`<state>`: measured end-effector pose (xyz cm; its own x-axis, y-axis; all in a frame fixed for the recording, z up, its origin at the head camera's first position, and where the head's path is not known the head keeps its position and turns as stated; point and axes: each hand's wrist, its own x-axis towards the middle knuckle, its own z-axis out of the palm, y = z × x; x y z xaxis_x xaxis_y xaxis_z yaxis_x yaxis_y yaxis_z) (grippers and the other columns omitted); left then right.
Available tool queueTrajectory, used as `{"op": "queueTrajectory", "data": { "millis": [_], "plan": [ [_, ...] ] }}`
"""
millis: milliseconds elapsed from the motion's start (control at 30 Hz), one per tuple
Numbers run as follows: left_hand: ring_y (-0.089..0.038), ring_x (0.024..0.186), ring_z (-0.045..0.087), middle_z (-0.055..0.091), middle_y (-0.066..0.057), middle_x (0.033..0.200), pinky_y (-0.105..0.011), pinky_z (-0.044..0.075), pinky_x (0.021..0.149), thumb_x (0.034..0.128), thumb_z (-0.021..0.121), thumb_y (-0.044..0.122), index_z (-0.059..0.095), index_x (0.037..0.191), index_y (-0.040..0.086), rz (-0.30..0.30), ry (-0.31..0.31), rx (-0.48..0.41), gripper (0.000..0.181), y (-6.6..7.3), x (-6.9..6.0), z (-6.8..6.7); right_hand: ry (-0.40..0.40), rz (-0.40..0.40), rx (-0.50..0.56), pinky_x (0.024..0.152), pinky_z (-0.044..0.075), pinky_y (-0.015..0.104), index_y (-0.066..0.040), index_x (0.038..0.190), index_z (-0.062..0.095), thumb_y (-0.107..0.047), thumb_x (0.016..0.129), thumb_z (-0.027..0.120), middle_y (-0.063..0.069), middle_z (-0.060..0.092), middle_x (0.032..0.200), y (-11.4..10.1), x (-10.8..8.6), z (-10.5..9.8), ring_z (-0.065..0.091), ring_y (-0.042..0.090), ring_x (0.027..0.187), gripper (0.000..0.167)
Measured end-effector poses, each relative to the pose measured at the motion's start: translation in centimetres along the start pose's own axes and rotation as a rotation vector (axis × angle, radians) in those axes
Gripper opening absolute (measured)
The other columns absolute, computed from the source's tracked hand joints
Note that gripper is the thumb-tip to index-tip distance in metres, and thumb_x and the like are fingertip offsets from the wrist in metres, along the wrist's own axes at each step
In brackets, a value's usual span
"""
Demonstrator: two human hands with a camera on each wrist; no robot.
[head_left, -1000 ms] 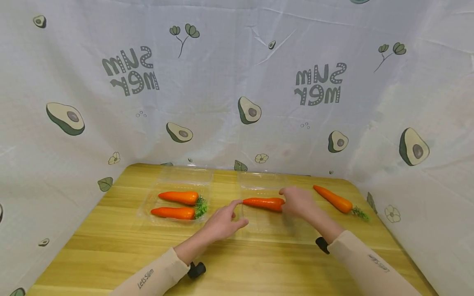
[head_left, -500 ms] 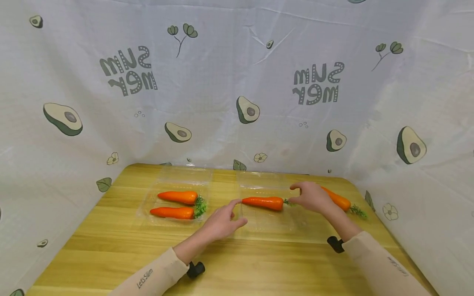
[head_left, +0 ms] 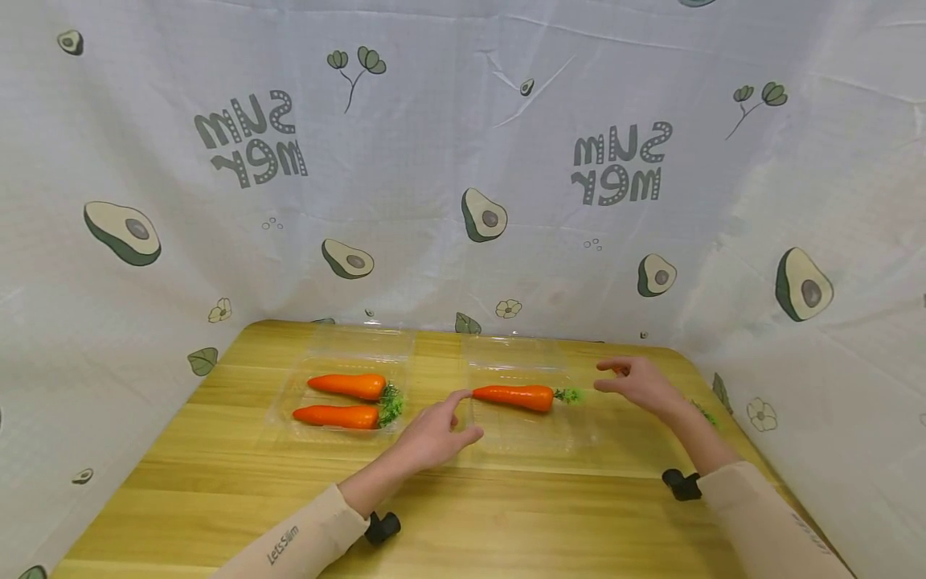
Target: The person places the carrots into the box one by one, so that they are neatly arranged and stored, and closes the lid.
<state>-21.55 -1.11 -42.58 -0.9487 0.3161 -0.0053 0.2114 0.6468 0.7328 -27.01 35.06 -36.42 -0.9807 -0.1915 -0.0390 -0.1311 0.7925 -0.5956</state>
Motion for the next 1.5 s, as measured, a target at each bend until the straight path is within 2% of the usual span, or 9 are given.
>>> {"op": "queueTrajectory", "data": {
  "millis": [133, 233, 367, 500, 633, 767, 967, 1133, 1500],
  "plan": [
    [-0.026, 0.103, 0.063, 0.065, -0.013, 0.117, -0.049, 0.052, 0.083, 0.0949, 0.067, 0.045, 0.039, 0.154, 0.023, 0.001, 0.003, -0.002, 0.069, -0.1, 0.0, 0.0, 0.022, 0.02, -0.003, 0.098, 0.046, 0.058, 0.005, 0.141, 0.053, -0.036, 0.096, 0.068, 0.036, 0.043, 0.146, 0.9, -0.1, -0.5, 0.044, 0.053, 0.13, 0.063],
    [-0.027, 0.104, 0.063, 0.065, -0.014, 0.118, -0.049, 0.052, 0.084, 0.095, 0.067, 0.045, 0.039, 0.154, 0.023, 0.0, 0.005, -0.003, 0.069, -0.1, -0.1, 0.1, 0.045, 0.039, 0.0, 0.087, 0.05, 0.045, 0.007, 0.14, 0.053, -0.036, 0.096, 0.069, 0.037, 0.047, 0.142, 1.3, -0.3, -0.8, 0.054, 0.047, 0.117, 0.064],
    [-0.028, 0.105, 0.063, 0.065, -0.014, 0.118, -0.05, 0.052, 0.084, 0.095, 0.067, 0.046, 0.039, 0.154, 0.024, -0.002, 0.008, -0.002, 0.069, -0.2, -0.1, 0.1, 0.079, 0.056, 0.01, 0.07, 0.043, 0.032, 0.008, 0.14, 0.053, -0.034, 0.094, 0.071, 0.036, 0.053, 0.131, 2.0, -0.5, -1.2, 0.056, 0.03, 0.092, 0.065],
    [-0.028, 0.104, 0.063, 0.065, -0.014, 0.118, -0.05, 0.052, 0.083, 0.095, 0.066, 0.046, 0.039, 0.154, 0.024, -0.007, 0.01, -0.003, 0.069, -0.2, -0.2, 0.0, 0.112, 0.081, -0.005, 0.062, 0.038, 0.03, 0.008, 0.14, 0.053, -0.037, 0.092, 0.072, 0.033, 0.058, 0.121, 2.9, -0.4, -1.5, 0.048, 0.021, 0.076, 0.068],
    [-0.026, 0.102, 0.062, 0.065, -0.013, 0.117, -0.048, 0.052, 0.081, 0.0948, 0.067, 0.046, 0.039, 0.154, 0.025, -0.014, 0.015, -0.008, 0.069, -0.2, -0.3, -0.1, 0.122, 0.122, -0.026, 0.071, 0.043, 0.032, 0.007, 0.141, 0.053, -0.041, 0.093, 0.069, 0.037, 0.051, 0.133, 3.8, -0.2, -2.0, 0.055, 0.034, 0.094, 0.069],
    [-0.025, 0.1, 0.062, 0.064, -0.013, 0.116, -0.047, 0.051, 0.079, 0.0949, 0.067, 0.046, 0.039, 0.154, 0.024, -0.01, 0.013, -0.013, 0.069, -0.3, -0.3, -0.2, 0.101, 0.152, -0.007, 0.086, 0.046, 0.04, 0.008, 0.144, 0.048, -0.041, 0.098, 0.063, 0.04, 0.035, 0.147, 4.8, -0.5, -2.5, 0.048, 0.046, 0.121, 0.069],
    [-0.022, 0.096, 0.06, 0.064, -0.012, 0.114, -0.044, 0.05, 0.077, 0.0945, 0.066, 0.047, 0.039, 0.154, 0.024, 0.003, 0.006, 0.003, 0.07, -0.3, -0.3, 0.0, 0.106, 0.201, 0.001, 0.095, 0.045, 0.055, 0.012, 0.144, 0.044, -0.038, 0.101, 0.059, 0.042, 0.035, 0.145, 6.1, -1.7, -2.9, 0.046, 0.049, 0.119, 0.067],
    [-0.022, 0.096, 0.06, 0.065, -0.012, 0.114, -0.044, 0.05, 0.076, 0.0941, 0.066, 0.048, 0.04, 0.154, 0.024, 0.003, 0.007, 0.012, 0.07, -0.2, -0.3, 0.1, 0.122, 0.233, -0.03, 0.097, 0.042, 0.06, 0.012, 0.142, 0.047, -0.039, 0.099, 0.061, 0.044, 0.037, 0.142, 7.1, -2.1, -3.2, 0.048, 0.051, 0.117, 0.068],
    [-0.021, 0.095, 0.06, 0.065, -0.011, 0.113, -0.042, 0.049, 0.073, 0.0938, 0.067, 0.048, 0.04, 0.154, 0.023, 0.011, 0.007, 0.023, 0.071, -0.3, -0.2, 0.0, 0.117, 0.284, -0.009, 0.107, 0.032, 0.067, 0.015, 0.144, 0.041, -0.036, 0.1, 0.061, 0.046, 0.025, 0.148, 8.8, -2.2, -3.2, 0.031, 0.061, 0.132, 0.07]
  ]
}}
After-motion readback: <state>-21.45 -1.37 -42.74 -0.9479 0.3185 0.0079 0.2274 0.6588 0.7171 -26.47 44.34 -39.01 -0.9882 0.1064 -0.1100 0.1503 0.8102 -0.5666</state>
